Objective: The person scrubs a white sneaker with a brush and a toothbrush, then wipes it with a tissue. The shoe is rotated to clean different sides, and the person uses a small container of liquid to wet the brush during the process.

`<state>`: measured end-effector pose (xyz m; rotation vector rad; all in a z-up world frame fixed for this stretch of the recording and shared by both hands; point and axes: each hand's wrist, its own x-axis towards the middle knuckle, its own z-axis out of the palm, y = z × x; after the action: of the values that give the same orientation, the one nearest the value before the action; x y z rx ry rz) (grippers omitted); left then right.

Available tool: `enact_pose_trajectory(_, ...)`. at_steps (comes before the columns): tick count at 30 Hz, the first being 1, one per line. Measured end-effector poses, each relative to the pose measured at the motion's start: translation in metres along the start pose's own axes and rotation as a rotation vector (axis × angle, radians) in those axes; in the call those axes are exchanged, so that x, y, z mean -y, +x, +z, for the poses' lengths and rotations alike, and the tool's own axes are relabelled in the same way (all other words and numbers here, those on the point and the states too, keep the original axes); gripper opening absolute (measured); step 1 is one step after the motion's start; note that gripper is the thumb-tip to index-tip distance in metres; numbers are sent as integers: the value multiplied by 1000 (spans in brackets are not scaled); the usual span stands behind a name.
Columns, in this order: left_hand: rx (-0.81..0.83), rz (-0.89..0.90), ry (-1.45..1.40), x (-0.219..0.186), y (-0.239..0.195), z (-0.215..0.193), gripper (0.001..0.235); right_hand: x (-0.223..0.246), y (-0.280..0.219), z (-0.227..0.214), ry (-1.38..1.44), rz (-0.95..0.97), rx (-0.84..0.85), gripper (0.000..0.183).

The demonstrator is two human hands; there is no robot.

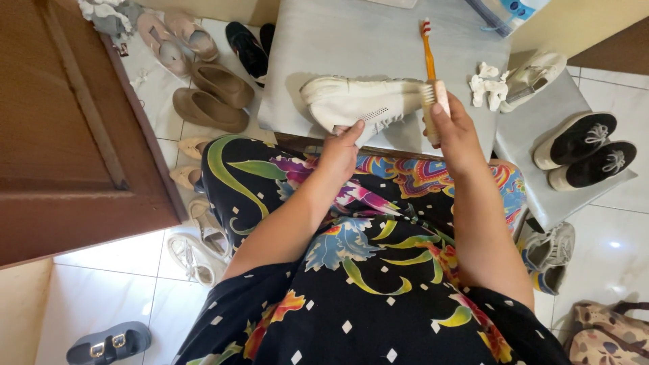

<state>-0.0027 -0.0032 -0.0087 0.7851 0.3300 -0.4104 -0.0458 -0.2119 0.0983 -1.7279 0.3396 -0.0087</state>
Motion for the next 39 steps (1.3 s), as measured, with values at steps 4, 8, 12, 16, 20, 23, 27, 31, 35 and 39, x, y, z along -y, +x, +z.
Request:
enact_pose_trajectory(4,5,43,25,-8,-8,14,31,35,-12,22,-401,-166,-69,54)
enact_pose_trajectory(8,-23,54,44,17,1,5,25,60,-29,68,-643,-49,-162,55)
enact_pose_trajectory(12,68,132,61,28,-2,-11,12,60,-53,107,-954,-385,-18,58)
enact_pose_trajectory(16,-176,47,308,22,2,4,26,51,-20,73,-1026,-258,-144,49)
enact_pose_trajectory(20,-176,127,415,22,3,18,20,57,-40,90,-898,-282,-109,50)
enact_pose_trajectory(23,-149,149,421,26,7,4,19,39,-38,88,-931,-343,112,54)
enact_pose_trajectory(27,-142,156,410,22,-8,10,19,48,-30,75,-995,-332,-138,49)
enact_pose_trajectory(31,-159,129,395,35,8,8,19,38,-53,93,-967,-388,61,56)
enact_pose_trajectory(35,-200,141,375,43,20,-16,17,33,-19,71,-967,-357,-145,46)
enact_pose_trajectory(39,-211,36,557,39,19,5,30,41,-43,85,-939,-383,-59,54)
